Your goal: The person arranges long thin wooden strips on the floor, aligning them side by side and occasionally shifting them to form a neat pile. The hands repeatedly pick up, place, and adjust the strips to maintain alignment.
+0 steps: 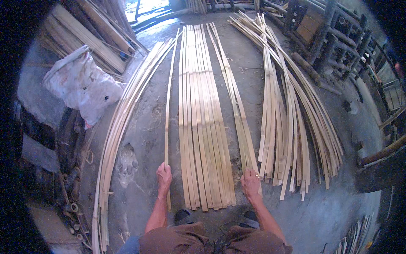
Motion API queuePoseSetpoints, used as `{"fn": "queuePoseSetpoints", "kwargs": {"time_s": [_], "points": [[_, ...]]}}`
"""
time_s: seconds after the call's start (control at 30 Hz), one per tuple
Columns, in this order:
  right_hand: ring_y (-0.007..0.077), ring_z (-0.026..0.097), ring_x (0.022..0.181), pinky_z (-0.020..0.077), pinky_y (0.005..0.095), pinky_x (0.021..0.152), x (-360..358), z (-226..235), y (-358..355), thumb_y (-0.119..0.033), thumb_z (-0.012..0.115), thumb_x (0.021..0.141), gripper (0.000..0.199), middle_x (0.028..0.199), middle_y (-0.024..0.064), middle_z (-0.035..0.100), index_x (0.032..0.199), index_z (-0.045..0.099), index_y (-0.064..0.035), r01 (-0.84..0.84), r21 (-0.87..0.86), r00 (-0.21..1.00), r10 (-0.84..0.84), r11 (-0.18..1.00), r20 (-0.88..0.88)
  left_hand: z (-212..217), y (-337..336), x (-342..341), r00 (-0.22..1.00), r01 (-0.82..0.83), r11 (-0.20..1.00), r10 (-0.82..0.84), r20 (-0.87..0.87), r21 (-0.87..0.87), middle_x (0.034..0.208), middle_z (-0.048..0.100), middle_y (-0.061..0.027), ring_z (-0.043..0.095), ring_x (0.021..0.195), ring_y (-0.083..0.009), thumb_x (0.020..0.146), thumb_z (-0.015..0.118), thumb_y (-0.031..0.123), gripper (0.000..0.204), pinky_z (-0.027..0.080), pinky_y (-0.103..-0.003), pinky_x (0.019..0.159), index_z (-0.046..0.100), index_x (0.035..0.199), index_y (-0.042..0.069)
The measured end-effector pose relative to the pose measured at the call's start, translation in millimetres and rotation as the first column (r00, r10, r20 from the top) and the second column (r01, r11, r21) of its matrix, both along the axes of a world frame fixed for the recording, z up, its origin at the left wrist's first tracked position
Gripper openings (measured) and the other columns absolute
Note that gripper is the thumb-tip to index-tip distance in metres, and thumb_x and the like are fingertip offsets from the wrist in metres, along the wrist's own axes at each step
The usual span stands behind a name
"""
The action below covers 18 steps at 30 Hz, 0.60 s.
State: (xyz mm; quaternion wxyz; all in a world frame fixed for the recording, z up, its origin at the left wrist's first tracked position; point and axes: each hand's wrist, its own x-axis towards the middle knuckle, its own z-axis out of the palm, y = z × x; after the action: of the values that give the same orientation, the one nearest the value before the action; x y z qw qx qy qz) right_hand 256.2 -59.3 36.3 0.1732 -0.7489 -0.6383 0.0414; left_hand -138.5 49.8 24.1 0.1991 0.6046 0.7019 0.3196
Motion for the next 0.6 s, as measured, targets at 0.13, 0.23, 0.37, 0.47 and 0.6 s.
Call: {"fn": "queuePoseSetpoints", "kwargs": {"time_s": [0.13,0.23,0.37,0.47,0.6], "points": [[0.0405,0.061,0.094,0.0517,0.0495,0.078,2,-4,-4,-0.012,0.063,0.087,0.032,0.103,0.0176,0.058,0.118,0.059,-0.0056,0.035,0.019,0.982,-0.030,0.999,-0.185,-5,-8,5,0.989,-0.088,0.995,0.092,-0.116,0.038,0.107,0.058,-0.0253,0.057,0.099,-0.0439,0.092,0.060,0.018,0.037,0.045,-0.051,0.088,0.057,0.123,-0.002],[0.0402,0.061,0.094,0.0529,0.0487,0.078,5,3,-9,-0.013,0.064,0.088,0.033,0.104,0.0175,0.057,0.120,0.058,-0.0056,0.057,-0.004,0.979,-0.057,0.998,-0.193,7,-13,27,0.958,-0.164,0.986,0.164,-0.236,0.020,0.116,0.056,-0.0210,0.055,0.109,-0.0392,0.087,0.066,0.018,0.046,0.043,-0.050,0.095,0.056,0.129,0.001],[0.0394,0.062,0.095,0.0538,0.0487,0.079,-1,13,-10,-0.015,0.065,0.089,0.039,0.106,0.0174,0.056,0.126,0.057,-0.0064,0.070,-0.086,0.986,-0.082,0.994,-0.148,-2,-24,67,0.962,0.032,0.981,0.021,-0.271,0.190,0.131,0.051,-0.0203,0.049,0.123,-0.0386,0.083,0.066,0.018,0.051,0.037,-0.051,0.104,0.054,0.130,0.002],[0.0381,0.063,0.095,0.0543,0.0483,0.077,1,3,-7,-0.016,0.065,0.089,0.044,0.106,0.0172,0.056,0.130,0.056,-0.0076,0.059,-0.135,0.989,-0.076,0.989,-0.128,-9,-40,116,0.938,0.294,0.946,-0.257,-0.233,0.136,0.138,0.048,-0.0208,0.044,0.130,-0.0386,0.086,0.063,0.020,0.053,0.032,-0.050,0.110,0.051,0.134,0.001],[0.0367,0.063,0.093,0.0547,0.0471,0.075,0,-1,-14,-0.016,0.065,0.088,0.046,0.103,0.0167,0.056,0.132,0.056,-0.0090,0.019,-0.134,1.000,-0.022,0.991,-0.015,-1,-78,178,0.801,0.560,0.824,-0.510,-0.313,0.091,0.154,0.036,-0.0206,0.029,0.146,-0.0347,0.092,0.060,0.030,0.065,0.017,-0.051,0.120,0.040,0.148,0.003]]}}
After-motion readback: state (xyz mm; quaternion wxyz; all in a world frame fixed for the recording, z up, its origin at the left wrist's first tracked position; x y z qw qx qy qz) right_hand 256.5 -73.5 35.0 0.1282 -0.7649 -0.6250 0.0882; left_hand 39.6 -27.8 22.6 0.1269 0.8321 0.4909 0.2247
